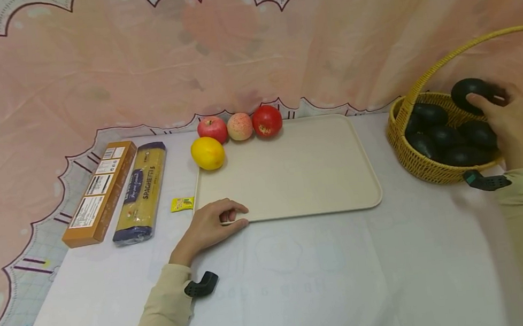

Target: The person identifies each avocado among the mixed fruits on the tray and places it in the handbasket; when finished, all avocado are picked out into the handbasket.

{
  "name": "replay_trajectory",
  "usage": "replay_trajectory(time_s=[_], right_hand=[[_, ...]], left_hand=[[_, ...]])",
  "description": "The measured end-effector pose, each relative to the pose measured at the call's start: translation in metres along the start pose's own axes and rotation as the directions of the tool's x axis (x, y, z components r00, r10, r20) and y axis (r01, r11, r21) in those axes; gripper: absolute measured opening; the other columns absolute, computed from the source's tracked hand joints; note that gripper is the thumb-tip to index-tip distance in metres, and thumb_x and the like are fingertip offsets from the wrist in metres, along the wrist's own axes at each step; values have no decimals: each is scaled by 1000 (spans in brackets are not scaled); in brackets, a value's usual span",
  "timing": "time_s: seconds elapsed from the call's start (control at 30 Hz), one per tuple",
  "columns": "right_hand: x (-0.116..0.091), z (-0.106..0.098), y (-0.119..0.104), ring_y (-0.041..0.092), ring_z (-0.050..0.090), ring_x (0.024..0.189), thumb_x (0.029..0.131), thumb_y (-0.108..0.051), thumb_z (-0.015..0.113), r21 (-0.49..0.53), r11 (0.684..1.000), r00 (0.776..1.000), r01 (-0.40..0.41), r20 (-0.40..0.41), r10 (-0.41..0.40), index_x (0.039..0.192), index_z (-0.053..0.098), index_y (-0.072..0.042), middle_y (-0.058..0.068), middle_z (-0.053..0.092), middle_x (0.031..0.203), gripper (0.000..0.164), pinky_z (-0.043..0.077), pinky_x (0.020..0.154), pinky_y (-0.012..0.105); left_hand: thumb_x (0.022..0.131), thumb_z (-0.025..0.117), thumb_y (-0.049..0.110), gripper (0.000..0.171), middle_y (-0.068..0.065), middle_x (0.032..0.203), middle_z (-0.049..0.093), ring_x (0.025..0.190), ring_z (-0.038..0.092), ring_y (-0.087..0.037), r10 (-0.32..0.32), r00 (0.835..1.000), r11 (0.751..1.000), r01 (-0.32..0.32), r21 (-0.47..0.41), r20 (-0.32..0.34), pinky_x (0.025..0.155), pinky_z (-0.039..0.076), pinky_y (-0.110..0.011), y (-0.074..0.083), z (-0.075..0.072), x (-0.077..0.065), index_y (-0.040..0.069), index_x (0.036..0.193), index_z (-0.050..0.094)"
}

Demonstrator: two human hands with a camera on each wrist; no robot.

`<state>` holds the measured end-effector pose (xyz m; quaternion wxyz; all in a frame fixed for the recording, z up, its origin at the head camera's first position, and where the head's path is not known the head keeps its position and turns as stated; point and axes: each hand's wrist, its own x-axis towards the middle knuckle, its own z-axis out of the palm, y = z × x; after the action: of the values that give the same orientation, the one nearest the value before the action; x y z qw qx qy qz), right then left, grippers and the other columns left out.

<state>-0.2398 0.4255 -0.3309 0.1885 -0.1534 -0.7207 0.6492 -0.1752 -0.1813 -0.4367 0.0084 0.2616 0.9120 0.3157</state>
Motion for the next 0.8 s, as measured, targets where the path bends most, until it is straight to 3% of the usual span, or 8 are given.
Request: replay_trajectory(time_s=[0.13,0.27,0.37,0.47,0.6,0.8], right_hand=[[5,-6,6,-4,41,94,80,-17,74,-142,989,999,-31,27,35,128,54,-27,-20,47,106,53,39,65,2],[9,-9,10,-6,39,99,84,-26,71,-303,952,996,-43,56,63,137,46,-31,-24,44,115,59,37,69,3],[13,-12,13,-6,39,106,85,-30,69,-379,925,994,-33,82,70,140,42,-33,-25,42,120,61,34,74,3],[15,-15,17,0,39,118,86,-35,67,-462,887,992,0,109,56,143,38,-33,-24,41,126,63,33,91,7],[17,-18,20,4,35,128,86,-40,65,-542,839,991,42,130,34,145,35,-30,-23,39,131,67,26,109,21],[20,-20,22,3,36,124,86,-40,65,-571,818,988,71,151,19,145,36,-27,-24,41,126,67,26,108,20]], left_hand=[[83,67,48,21,13,76,49,69,45,-5,5,1000,1000,-5,3,-1,63,36,-22,0,0,0,34,99,66],[84,68,46,20,12,76,50,69,45,-5,6,1000,1000,-6,6,-6,63,36,-22,1,-1,-1,34,99,65],[84,68,45,20,12,76,50,69,44,-5,8,1000,1000,-8,6,-8,62,36,-21,1,-1,-1,33,99,66],[84,68,45,20,13,76,50,69,44,-4,11,1000,1000,-11,7,-7,62,36,-21,1,0,-1,33,100,66],[84,68,44,20,12,77,50,69,44,-5,7,1000,1000,-7,3,-2,63,36,-22,2,0,0,33,100,66],[84,68,44,20,12,76,50,69,44,-6,3,1000,1000,-3,12,-2,63,35,-22,2,0,1,33,100,66]])
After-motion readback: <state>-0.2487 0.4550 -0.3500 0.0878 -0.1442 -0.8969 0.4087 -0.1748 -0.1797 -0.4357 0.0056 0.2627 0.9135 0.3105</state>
